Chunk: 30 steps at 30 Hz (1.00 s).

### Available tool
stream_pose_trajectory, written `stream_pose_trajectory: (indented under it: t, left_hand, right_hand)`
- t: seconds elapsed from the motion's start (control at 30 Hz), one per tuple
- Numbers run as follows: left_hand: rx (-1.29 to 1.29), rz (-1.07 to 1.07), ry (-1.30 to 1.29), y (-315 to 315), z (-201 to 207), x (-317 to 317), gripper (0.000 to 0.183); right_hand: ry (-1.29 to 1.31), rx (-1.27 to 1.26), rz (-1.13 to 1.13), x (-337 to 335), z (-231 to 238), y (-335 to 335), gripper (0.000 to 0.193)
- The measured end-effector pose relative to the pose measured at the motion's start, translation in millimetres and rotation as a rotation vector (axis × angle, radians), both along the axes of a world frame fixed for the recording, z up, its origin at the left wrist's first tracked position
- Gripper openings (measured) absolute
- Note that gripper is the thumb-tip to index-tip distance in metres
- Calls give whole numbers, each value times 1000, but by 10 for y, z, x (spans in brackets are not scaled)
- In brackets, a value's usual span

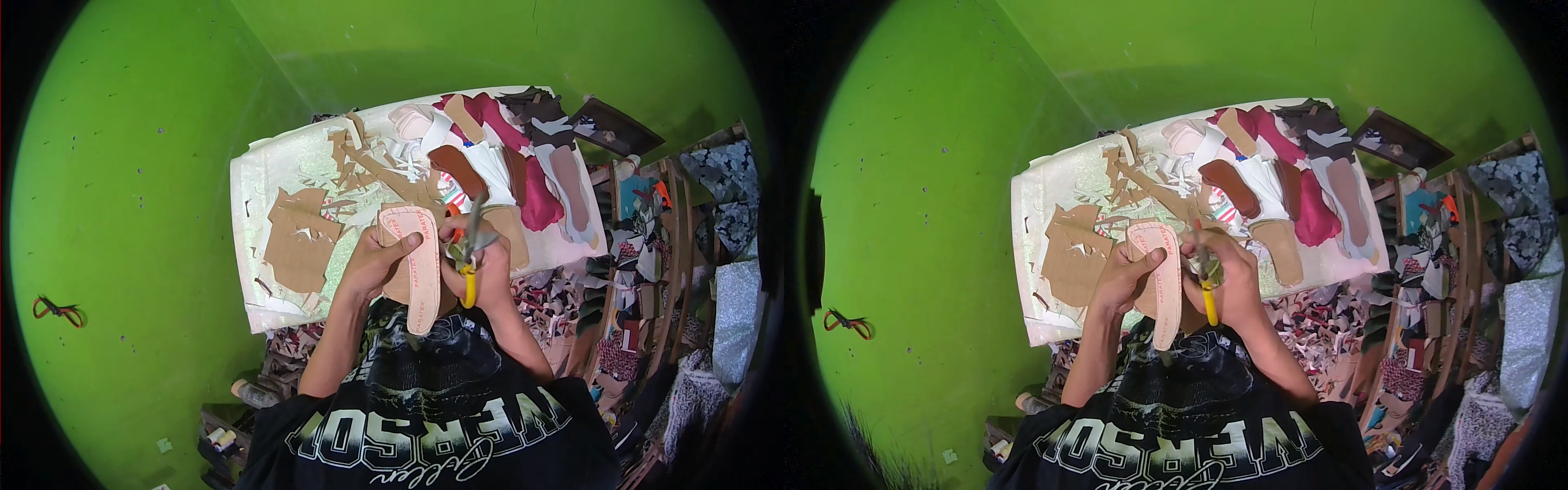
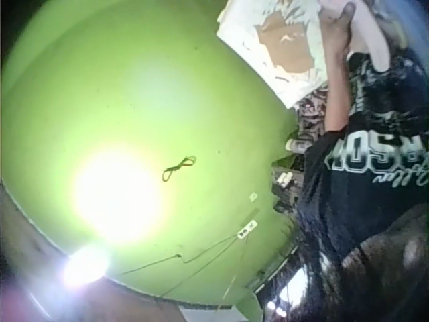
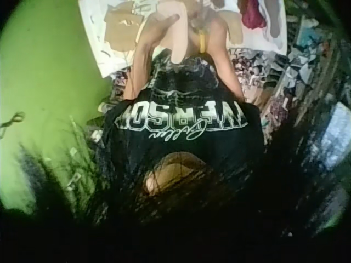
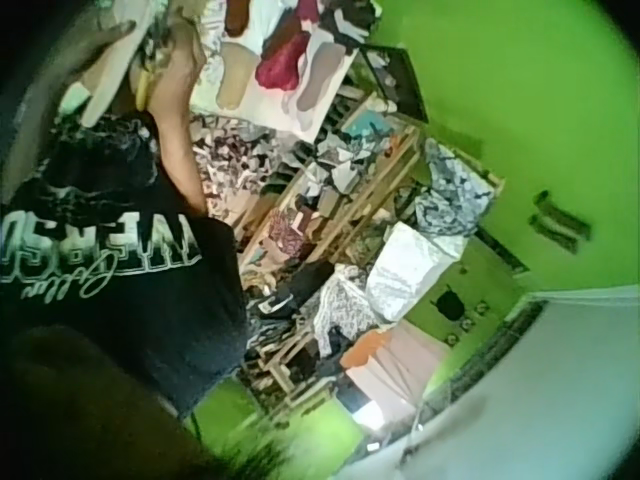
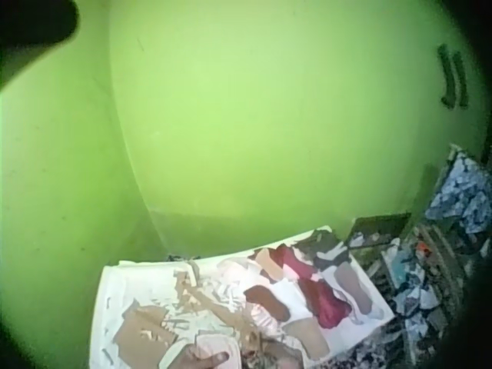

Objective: The person is using scissors to cut out shoe components following a pattern on fabric or leather material.

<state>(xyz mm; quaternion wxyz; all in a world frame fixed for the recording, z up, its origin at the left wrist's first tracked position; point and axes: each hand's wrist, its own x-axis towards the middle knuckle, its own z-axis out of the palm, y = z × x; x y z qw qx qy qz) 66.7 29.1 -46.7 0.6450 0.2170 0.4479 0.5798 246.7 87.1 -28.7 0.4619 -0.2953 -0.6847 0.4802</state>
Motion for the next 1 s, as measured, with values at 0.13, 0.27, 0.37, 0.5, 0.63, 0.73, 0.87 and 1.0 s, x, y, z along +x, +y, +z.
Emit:
stream_pose_trajectory:
  t: [0.13,0.27,0.37,0.5,0.63,0.73,0.87,1.0]
  left_hand:
    - [17,-53,127,-5,24,-14,33]
    - [41,-153,256,-30,41,-34,35]
    - [20,-105,87,-76,0,-33,36]
    - [-8,-24,4,-97,-74,32,34]
    - [0,26,35,-77,-60,41,35]
    - [92,154,229,-2,156,143,46]
    - [363,405,486,89,336,254,66]
    - [349,345,794,46,29,88,63]
  right_hand:
    - [-191,249,3,46,98,97,45]
    - [-270,122,7,89,-39,126,43]
    - [-213,-38,-54,56,12,83,36]
    - [34,-386,-53,24,66,76,29]
    - [72,-432,15,69,15,102,38]
    - [21,-333,69,69,53,80,44]
    - [157,-524,102,73,27,24,46]
    - [-129,-371,210,128,-3,-8,60]
